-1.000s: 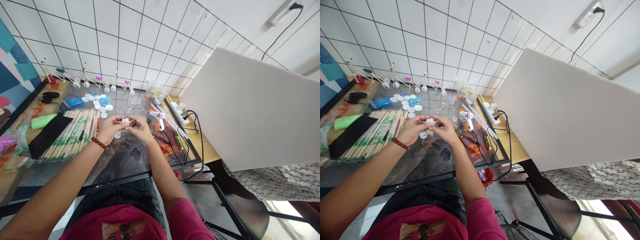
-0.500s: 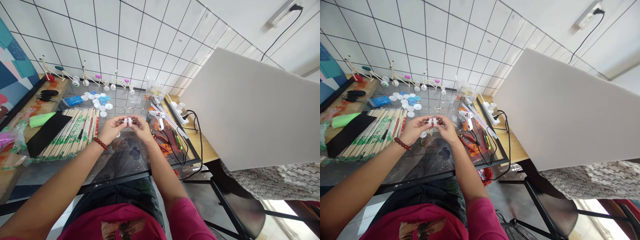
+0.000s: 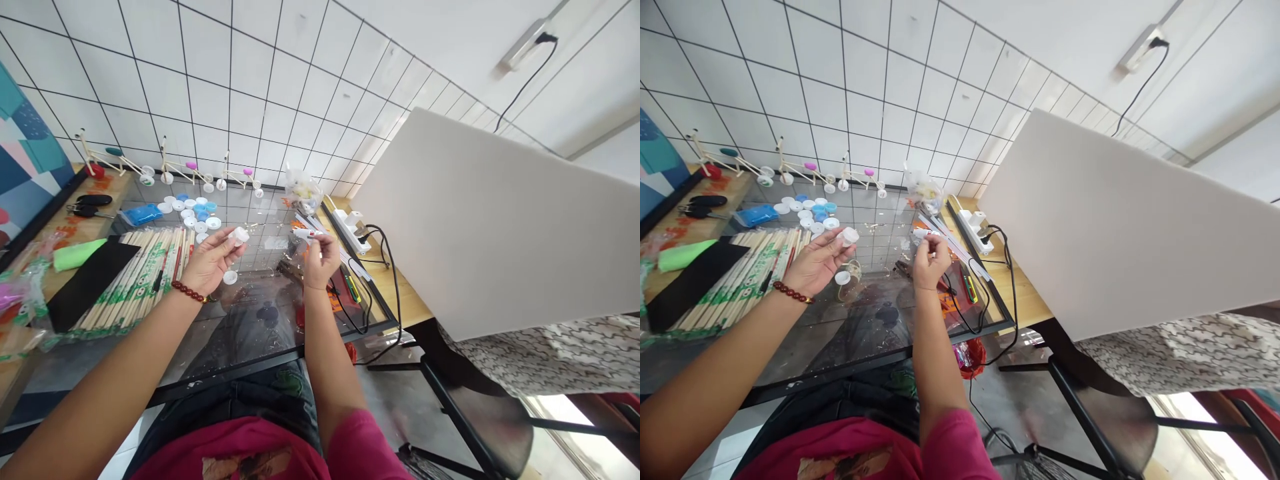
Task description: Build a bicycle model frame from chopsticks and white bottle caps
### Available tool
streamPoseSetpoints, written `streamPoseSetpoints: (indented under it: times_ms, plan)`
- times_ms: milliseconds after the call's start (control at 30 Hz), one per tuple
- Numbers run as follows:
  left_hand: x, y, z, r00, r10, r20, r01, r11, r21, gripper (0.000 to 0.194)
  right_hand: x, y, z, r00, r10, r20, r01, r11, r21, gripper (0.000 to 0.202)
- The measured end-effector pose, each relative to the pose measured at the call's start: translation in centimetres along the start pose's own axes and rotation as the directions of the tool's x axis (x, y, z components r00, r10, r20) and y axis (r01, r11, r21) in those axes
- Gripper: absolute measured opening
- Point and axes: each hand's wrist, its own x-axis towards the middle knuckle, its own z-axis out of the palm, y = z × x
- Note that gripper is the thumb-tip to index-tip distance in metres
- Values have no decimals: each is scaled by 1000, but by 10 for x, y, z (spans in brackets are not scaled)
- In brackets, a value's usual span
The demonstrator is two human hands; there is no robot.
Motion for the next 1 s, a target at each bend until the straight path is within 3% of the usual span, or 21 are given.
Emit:
streamPoseSetpoints:
  times_ms: [100, 167, 300, 400, 467, 600, 700, 800, 900, 1000]
  plan:
    - [3, 0, 0, 999, -3, -42, 1, 998, -57, 28, 16, 12, -13, 974, -10, -225, -12, 995, -95, 34]
    - [5, 1, 0, 998, -7, -63, 2, 997, -80, 27, 28, 26, -18, 965, 106, -239, -137, 983, -120, 57]
    - [7, 2, 0, 996, -20, -83, 10, 992, -124, 26, 48, 55, -19, 901, 432, -38, -433, 891, -138, 83]
    - [7, 3, -2, 993, -73, -89, 61, 989, -134, 24, 52, 68, -13, 846, 491, 210, -442, 864, -241, 69]
    - [8, 2, -4, 992, -102, -79, 91, 987, -129, 20, 51, 71, -8, 824, 478, 304, -404, 872, -277, 51]
    - [10, 1, -10, 994, -86, -64, 77, 987, -140, 16, 45, 69, -4, 847, 440, 300, -358, 887, -291, 28]
    - [11, 1, -11, 995, -74, -63, 65, 987, -145, 16, 41, 58, -5, 891, 357, 280, -289, 922, -256, 34]
    - [11, 1, -12, 995, -88, -53, 80, 988, -134, 16, 29, 39, -4, 919, 194, 342, -176, 981, -85, 48]
    - [10, 2, -11, 996, -77, -49, 70, 989, -133, 21, 9, 18, -1, 869, 65, 491, -127, 987, 94, 45]
    - [10, 2, -11, 997, -57, -58, 48, 989, -140, 25, -8, 1, 0, 802, -69, 594, -31, 987, 157, 35]
